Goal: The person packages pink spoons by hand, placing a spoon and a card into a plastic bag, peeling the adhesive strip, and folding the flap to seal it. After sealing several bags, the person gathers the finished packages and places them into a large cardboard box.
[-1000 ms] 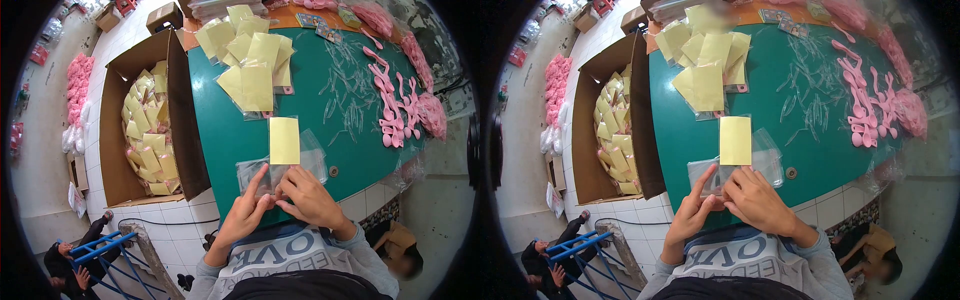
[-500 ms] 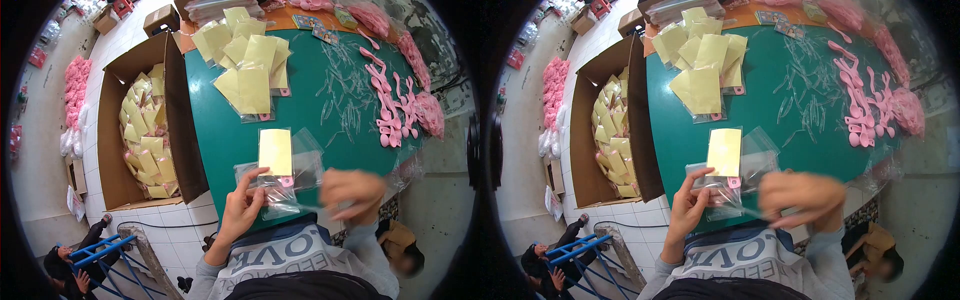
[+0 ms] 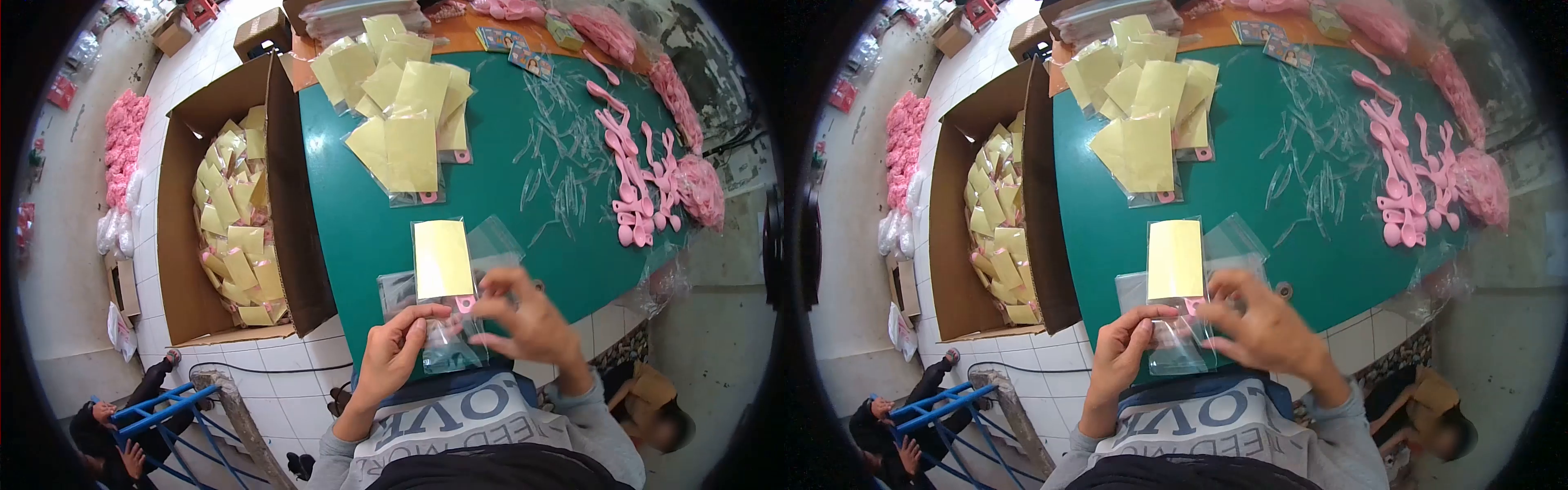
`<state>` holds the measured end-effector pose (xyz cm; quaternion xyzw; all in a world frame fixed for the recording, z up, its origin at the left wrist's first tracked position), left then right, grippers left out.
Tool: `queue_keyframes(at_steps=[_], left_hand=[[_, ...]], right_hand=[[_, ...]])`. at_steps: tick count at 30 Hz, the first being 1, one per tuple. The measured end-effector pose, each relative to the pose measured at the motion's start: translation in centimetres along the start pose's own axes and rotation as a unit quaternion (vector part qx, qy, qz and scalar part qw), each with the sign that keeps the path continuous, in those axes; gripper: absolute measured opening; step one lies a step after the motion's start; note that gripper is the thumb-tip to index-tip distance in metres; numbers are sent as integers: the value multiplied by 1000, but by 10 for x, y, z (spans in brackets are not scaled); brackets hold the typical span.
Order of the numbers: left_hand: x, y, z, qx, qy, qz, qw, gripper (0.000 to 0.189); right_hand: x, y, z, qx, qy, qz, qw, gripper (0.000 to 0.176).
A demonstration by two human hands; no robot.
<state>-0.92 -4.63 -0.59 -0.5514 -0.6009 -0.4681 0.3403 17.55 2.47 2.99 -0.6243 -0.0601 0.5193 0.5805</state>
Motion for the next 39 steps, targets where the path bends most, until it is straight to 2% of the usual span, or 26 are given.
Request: queue_keyframes(at_steps=[2, 4, 5, 8, 9, 12, 13, 16, 19, 22, 28, 31, 37, 39], left_hand=[[-1, -2, -5, -15, 0, -12, 1000, 27], [0, -3, -9, -34, 30, -84, 995, 27], [2, -6, -12, -27, -8, -118, 993, 28], [-5, -7, -15, -51, 56, 75, 994, 29], [5, -2, -14, -58, 40, 139, 988, 26], [3, -4, -13, -7, 124, 226, 966, 19], [0, -2, -13, 44, 124, 195, 972, 14], [-2, -1, -16, 77, 122, 195, 970, 14], [0, 2, -15, 90, 114, 172, 974, 13], [-8, -3, -13, 103, 120, 133, 979, 12], [-4, 0, -13, 94, 102, 108, 984, 12], [-2, 1, -15, 88, 106, 132, 982, 11], [-2, 3, -15, 116, 97, 130, 980, 10], [-3, 4, -14, 129, 91, 121, 980, 9]], right_hand=[[-5, 18, -9, 16, 3, 34, 999, 26], [-3, 19, -10, 31, 6, 66, 997, 22], [-3, 20, -12, 29, 17, 101, 994, 21], [-4, 22, -18, 29, 42, 175, 983, 19], [-4, 24, -18, 33, 48, 179, 982, 19], [-2, 23, -23, 19, 112, 210, 971, 16], [-1, 23, -25, 11, 142, 222, 965, 14], [5, 35, -32, 28, 272, 396, 877, 14], [-5, 37, -26, 34, 265, 426, 864, 15], [-4, 39, -28, 64, 241, 536, 807, 19], [-3, 41, -29, 50, 193, 380, 903, 13], [-5, 35, -25, 41, 237, 354, 904, 8], [-4, 49, -27, 87, 299, 464, 829, 5], [-5, 52, -27, 97, 310, 444, 835, 5]])
Point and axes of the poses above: each hand's wrist, its own z-axis towards the middle knuckle, its own y-axis out of the palm, x = y × z, the point moved 3 cm from there along z, towards the middle knuckle, and after that the axes turned 6 degrees about -z, right-handed, at the moved point
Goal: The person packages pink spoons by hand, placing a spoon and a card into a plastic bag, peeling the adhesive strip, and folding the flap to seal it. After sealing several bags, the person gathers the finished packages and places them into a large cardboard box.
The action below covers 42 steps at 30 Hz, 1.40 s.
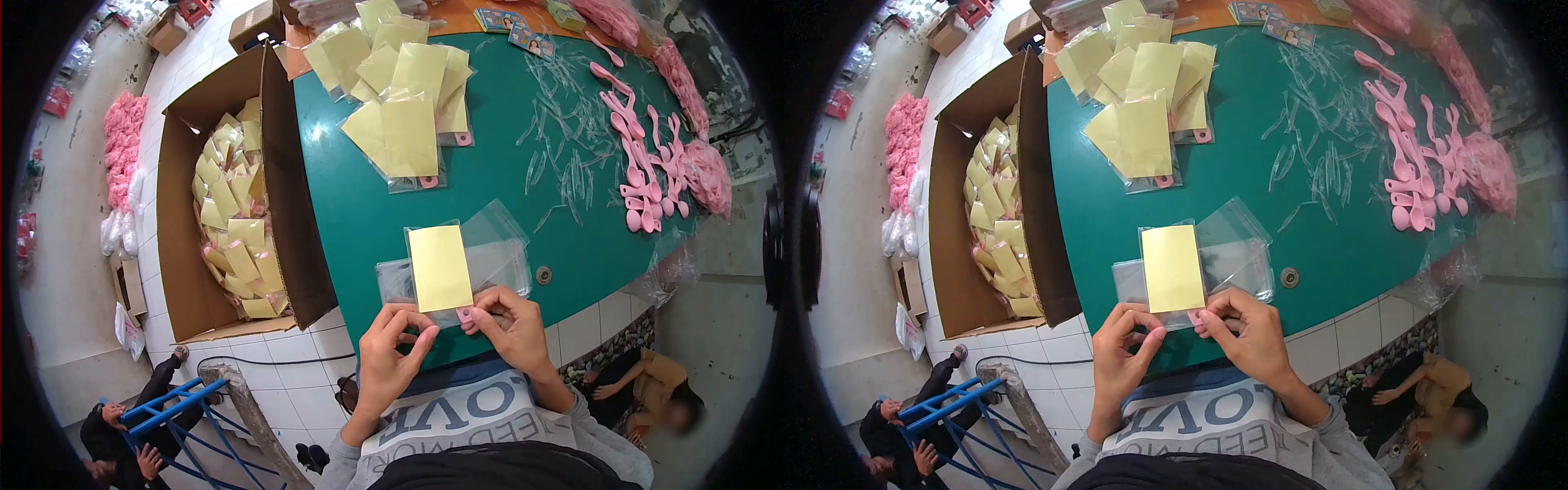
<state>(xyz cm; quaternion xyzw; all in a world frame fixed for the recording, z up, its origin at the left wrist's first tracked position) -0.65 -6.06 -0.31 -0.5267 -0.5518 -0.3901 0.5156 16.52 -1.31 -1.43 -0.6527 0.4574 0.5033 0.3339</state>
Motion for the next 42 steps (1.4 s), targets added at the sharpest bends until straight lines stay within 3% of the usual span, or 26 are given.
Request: queue_keyframes(at_steps=[4, 7, 13, 17, 22, 25, 27, 28, 30, 31, 33, 34, 36, 37, 38, 40, 42], left_hand=[[-7, 0, 0, 8, -8, -11, 1000, 15], [-6, 4, -1, 67, -30, -59, 996, 18], [-16, 5, -3, 62, -31, -89, 994, 16], [-18, 3, -1, 27, -11, -43, 999, 17], [3, 4, 4, 39, 12, 0, 999, 33], [23, 0, 17, 8, 88, 34, 996, 40], [49, -7, 38, -11, 126, 50, 991, 42], [60, -12, 54, -7, 177, 59, 982, 42], [72, -19, 97, 14, 190, 75, 979, 40], [77, -22, 119, 14, 164, 95, 982, 41], [63, -29, 156, 66, 266, 325, 905, 40], [60, -28, 159, 81, 288, 347, 889, 40], [58, -22, 159, 110, 331, 388, 853, 38], [57, -17, 155, 94, 326, 369, 865, 37], [55, -11, 147, 77, 317, 349, 878, 35], [46, 2, 129, 3, 272, 304, 913, 33], [35, 19, 114, -74, 229, 283, 929, 33]], right_hand=[[-1, 3, 0, 30, 40, -6, 999, 7], [1, 4, 1, 40, 25, -9, 999, 8], [0, 5, 2, 54, 18, 23, 998, 6], [2, 6, 2, 38, 2, 1, 999, 21], [4, 3, 1, 34, 10, -19, 999, 39], [-14, -2, 5, 22, -34, 11, 999, 38], [-41, -13, 16, 35, -124, -58, 990, 36], [-57, -21, 25, 42, -169, -93, 980, 35], [-90, -45, 57, 31, -299, -284, 911, 28], [-102, -58, 78, 35, -290, -342, 893, 23], [-117, -92, 132, 68, -300, -438, 845, 15], [-118, -122, 167, 90, -276, -493, 820, 15], [-118, -209, 246, 183, -358, -597, 694, 17], [-122, -257, 278, 221, -310, -612, 693, 17], [-121, -313, 307, 253, -322, -653, 637, 16], [-125, -359, 317, 277, -64, -740, 609, 18], [-119, -375, 316, 249, 7, -734, 631, 21]])
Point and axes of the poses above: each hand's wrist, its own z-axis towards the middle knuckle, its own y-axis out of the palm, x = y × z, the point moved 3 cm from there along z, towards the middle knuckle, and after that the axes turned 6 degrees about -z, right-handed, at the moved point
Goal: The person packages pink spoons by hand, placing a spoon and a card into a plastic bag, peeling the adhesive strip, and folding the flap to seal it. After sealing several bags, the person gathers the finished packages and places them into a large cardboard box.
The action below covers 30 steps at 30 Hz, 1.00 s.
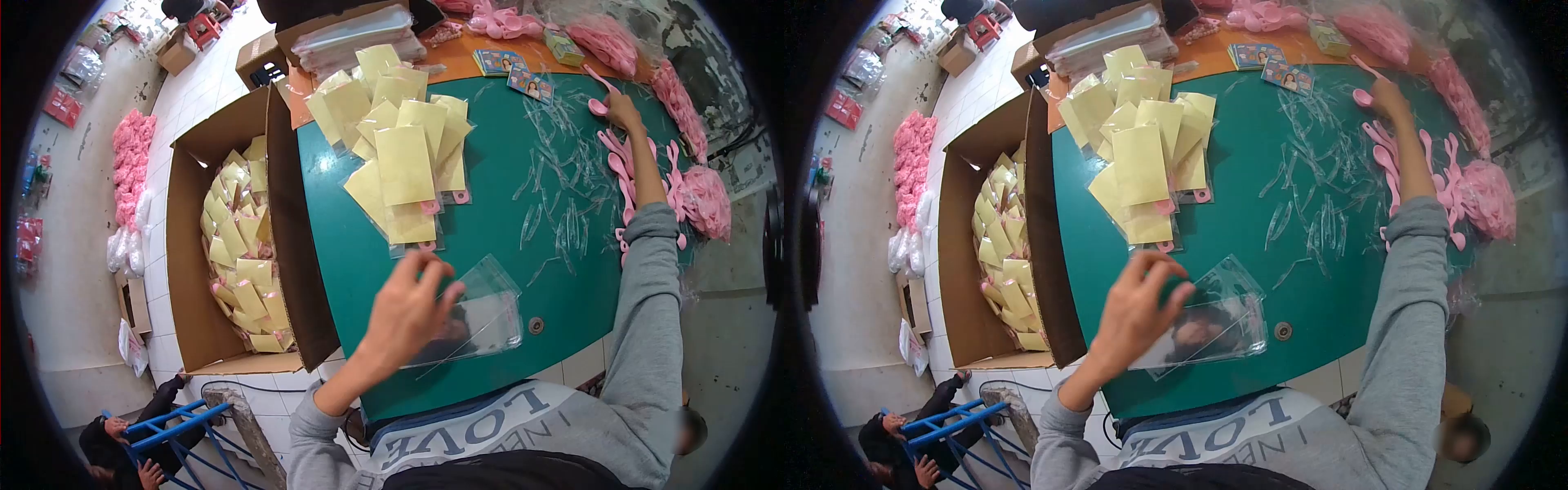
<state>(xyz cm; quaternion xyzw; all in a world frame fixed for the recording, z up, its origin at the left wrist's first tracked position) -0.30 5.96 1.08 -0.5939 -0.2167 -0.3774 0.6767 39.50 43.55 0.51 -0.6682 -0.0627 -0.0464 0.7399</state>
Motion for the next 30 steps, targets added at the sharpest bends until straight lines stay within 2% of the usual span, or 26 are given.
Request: queue_keyframes(at_steps=[1, 2, 4, 6, 9, 10, 12, 14, 15, 16, 17, 19, 22, 25, 26, 30], left_hand=[[4, 10, -3, -21, 0, 2, 1000, 34], [6, 19, -5, -41, -1, 4, 999, 35], [6, 31, 1, -23, 32, 16, 999, 37], [5, 35, 4, -13, 57, -5, 998, 46], [-3, 36, 4, -61, -8, -136, 989, 38], [-3, 33, 4, -63, 1, -135, 989, 34], [-2, 26, 0, -67, 14, -132, 989, 26], [0, 17, -3, -66, 0, -133, 989, 19], [0, 13, -4, -66, -7, -133, 989, 16], [-3, 12, -6, -87, -37, -220, 971, 14], [-7, 11, -10, -103, -87, -289, 948, 13], [-11, 9, -18, -132, -184, -417, 880, 13], [-8, 2, -25, -133, -193, -468, 852, 14], [-4, 1, -32, -128, -196, -477, 847, 14], [-3, 2, -33, -127, -196, -473, 850, 14], [1, 4, -36, -141, -205, -467, 849, 18]], right_hand=[[0, 0, -2, -36, 12, 0, 999, 22], [-1, -2, -6, -6, 22, 2, 1000, 22], [-9, -10, -25, 53, 45, 9, 998, 22], [-12, -20, -36, 107, 22, -24, 994, 20], [-9, -37, -50, 223, -52, -38, 973, 18], [-10, -46, -55, 268, -84, -38, 959, 18], [-32, -71, -90, 224, -101, 149, 958, 18], [-67, -92, -143, 176, -164, 253, 937, 18], [-81, -98, -171, 153, -218, 265, 927, 18], [-101, -108, -207, 55, -237, 309, 919, 33], [-120, -118, -238, 86, -305, 298, 901, 36], [-144, -138, -289, -110, -241, 429, 864, 37], [-161, -130, -323, -62, -171, 519, 835, 33], [-172, -119, -339, -52, -70, 640, 763, 27], [-175, -120, -342, -48, -69, 646, 758, 25], [-184, -126, -353, -10, -86, 681, 727, 35]])
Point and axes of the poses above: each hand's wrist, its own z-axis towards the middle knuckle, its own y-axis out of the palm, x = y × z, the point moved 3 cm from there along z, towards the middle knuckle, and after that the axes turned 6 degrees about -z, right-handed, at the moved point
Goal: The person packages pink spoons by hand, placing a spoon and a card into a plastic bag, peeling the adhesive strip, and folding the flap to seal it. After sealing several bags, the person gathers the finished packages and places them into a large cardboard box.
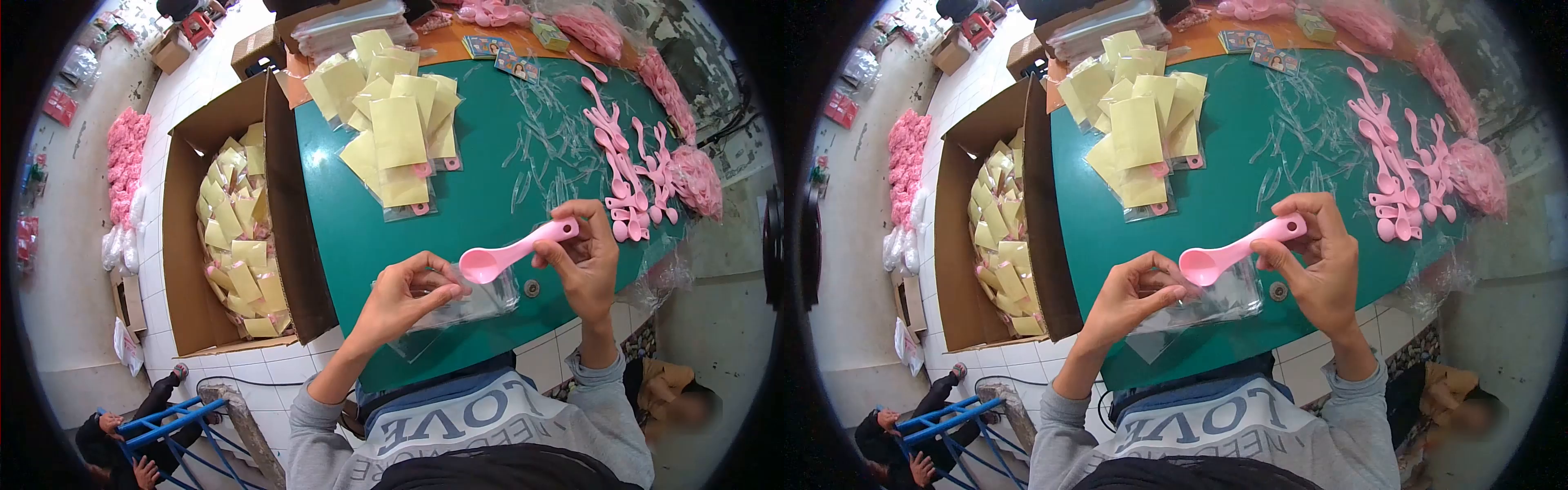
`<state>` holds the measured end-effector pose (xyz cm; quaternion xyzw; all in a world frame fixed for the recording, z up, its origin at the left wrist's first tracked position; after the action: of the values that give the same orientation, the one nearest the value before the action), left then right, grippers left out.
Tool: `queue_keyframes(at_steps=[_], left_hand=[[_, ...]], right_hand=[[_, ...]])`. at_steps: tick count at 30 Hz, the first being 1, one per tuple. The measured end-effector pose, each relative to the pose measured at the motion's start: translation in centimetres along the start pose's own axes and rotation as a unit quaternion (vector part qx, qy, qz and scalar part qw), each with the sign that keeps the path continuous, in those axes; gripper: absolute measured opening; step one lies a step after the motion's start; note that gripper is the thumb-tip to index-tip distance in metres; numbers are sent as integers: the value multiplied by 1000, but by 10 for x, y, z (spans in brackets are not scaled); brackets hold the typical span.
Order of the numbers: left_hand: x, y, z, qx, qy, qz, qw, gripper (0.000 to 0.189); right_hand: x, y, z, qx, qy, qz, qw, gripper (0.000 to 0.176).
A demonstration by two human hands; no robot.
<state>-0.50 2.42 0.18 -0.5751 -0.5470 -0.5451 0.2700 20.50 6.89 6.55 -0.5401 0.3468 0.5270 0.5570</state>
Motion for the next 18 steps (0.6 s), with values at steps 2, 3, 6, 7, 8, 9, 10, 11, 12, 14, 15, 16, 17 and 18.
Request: queue_keyframes(at_steps=[2, 3, 6, 7, 8, 9, 10, 11, 12, 14, 15, 16, 17, 18], left_hand=[[2, 2, -1, -8, 2, -27, 1000, 20], [2, 2, -1, -11, 0, -23, 1000, 21], [1, 0, 0, -13, -11, -18, 1000, 25], [1, 0, 0, -12, -15, -18, 1000, 27], [1, 0, 2, -11, -20, -18, 1000, 29], [2, 0, 3, -13, -17, -19, 1000, 30], [1, 0, 5, -16, -14, -21, 1000, 32], [1, 0, 6, -18, -12, -23, 1000, 33], [2, 2, 7, -18, -9, -35, 999, 34], [5, 8, 8, -17, -2, -61, 998, 34], [7, 9, 9, -26, 6, -63, 998, 35], [9, 10, 10, -35, 13, -65, 997, 35], [11, 11, 11, -44, 21, -67, 997, 36], [13, 13, 11, -33, 38, -67, 996, 34]], right_hand=[[-2, 4, -1, 2, -5, 11, 1000, 39], [-2, 6, -2, 6, -4, 8, 1000, 41], [-2, 9, -2, 19, -16, -17, 1000, 44], [-3, 9, -2, 23, -32, -39, 998, 44], [-4, 9, -2, 28, -48, -60, 997, 44], [-4, 10, -2, 29, -56, -53, 997, 44], [-3, 10, -2, 29, -64, -45, 997, 43], [-2, 11, -3, 28, -72, -38, 996, 43], [-3, 12, -3, 15, -71, -45, 996, 42], [-4, 15, -3, -12, -70, -59, 996, 39], [-3, 15, -3, -29, -77, -77, 994, 37], [-1, 15, -2, -47, -84, -94, 991, 36], [0, 15, -2, -65, -91, -111, 987, 34], [0, 14, -1, -60, -108, -124, 985, 33]])
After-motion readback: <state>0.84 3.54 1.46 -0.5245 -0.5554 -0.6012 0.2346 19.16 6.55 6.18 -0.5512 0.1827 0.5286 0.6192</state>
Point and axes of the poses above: each hand's wrist, its own z-axis towards the middle knuckle, its own y-axis out of the palm, x = y × z, the point moved 3 cm from there along z, towards the middle knuckle, and after that the axes turned 6 degrees about -z, right-handed, at the moved point
